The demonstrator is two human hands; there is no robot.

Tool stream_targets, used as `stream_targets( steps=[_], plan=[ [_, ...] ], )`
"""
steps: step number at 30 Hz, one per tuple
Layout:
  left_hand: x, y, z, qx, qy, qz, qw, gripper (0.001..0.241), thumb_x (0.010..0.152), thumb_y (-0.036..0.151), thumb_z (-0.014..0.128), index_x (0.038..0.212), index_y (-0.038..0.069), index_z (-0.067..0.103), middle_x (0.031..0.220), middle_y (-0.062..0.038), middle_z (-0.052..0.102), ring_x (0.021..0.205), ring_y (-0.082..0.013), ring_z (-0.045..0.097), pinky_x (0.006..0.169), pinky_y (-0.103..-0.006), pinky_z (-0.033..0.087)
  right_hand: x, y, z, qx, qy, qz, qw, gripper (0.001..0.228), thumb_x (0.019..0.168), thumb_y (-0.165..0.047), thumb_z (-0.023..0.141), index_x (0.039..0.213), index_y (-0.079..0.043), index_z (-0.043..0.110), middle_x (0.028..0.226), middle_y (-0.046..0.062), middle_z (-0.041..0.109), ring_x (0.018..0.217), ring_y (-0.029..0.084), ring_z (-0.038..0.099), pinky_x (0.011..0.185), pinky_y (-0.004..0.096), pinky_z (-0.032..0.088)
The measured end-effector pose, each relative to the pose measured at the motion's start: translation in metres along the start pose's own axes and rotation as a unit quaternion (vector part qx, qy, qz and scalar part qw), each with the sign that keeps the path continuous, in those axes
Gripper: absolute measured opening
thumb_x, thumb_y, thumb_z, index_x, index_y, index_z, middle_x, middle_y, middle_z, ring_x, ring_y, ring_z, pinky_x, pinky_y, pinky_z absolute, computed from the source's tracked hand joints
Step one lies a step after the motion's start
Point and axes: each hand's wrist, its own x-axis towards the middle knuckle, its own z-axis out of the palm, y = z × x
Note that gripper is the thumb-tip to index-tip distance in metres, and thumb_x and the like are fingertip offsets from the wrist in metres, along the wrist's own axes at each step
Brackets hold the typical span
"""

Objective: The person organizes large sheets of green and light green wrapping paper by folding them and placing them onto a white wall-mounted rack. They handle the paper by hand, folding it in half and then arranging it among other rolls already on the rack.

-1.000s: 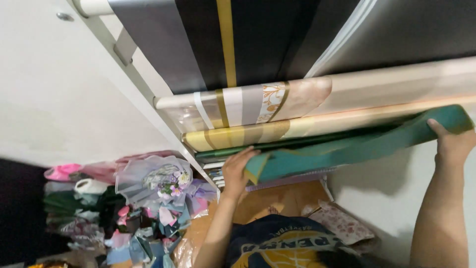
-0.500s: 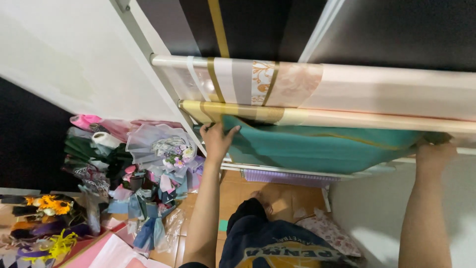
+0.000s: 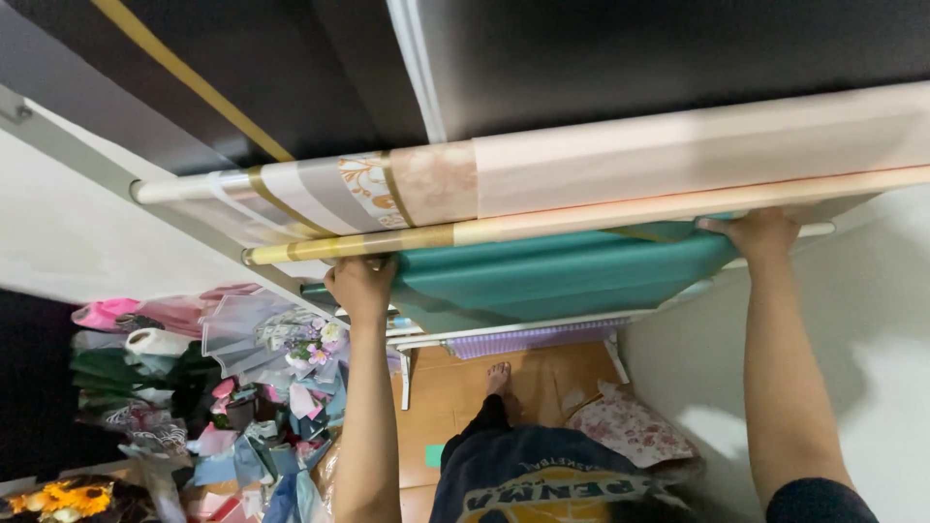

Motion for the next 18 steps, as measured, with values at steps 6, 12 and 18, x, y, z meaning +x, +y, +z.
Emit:
stream_targets(
  steps=[6,12,18],
  plan=[
    [0.001,0.007,0.005,0.037,0.066,-0.016,0.997,0.068,0.06,0.046,0.093,0.113,0.012,0.067,0.097,-0.013,0.072,0.096,-0.0426,0.064,0.075,-0.0525,0.041,-0.001,-0.014,-0.007,-0.044,-0.089,0.019,0.995,0.118,0.058,-0.068,0.078,0.161,-0.032,0.033,0.16,0.007,0.042,0.144,0.045,0.035,0.111,0.069,0.025],
    [-0.018,0.036,-0.022,-0.05,0.179,0.054,0.981,0.049,0.08,0.034,0.082,0.118,0.009,0.064,0.107,-0.012,0.07,0.102,-0.0375,0.063,0.083,-0.0469,0.041,-0.001,-0.016,0.0,-0.037,-0.074,0.008,0.997,0.097,0.069,-0.051,0.067,0.158,-0.031,0.035,0.158,0.012,0.043,0.144,0.049,0.033,0.111,0.069,0.026],
    [-0.102,0.047,-0.022,-0.172,0.274,0.047,0.945,0.033,0.104,0.025,0.065,0.127,0.002,0.056,0.121,-0.015,0.061,0.114,-0.0324,0.057,0.099,-0.0426,0.043,-0.019,-0.036,-0.018,-0.001,-0.013,-0.003,1.0,0.08,0.077,-0.035,0.063,0.154,-0.026,0.04,0.154,0.019,0.046,0.143,0.051,0.032,0.112,0.071,0.022]
  ],
)
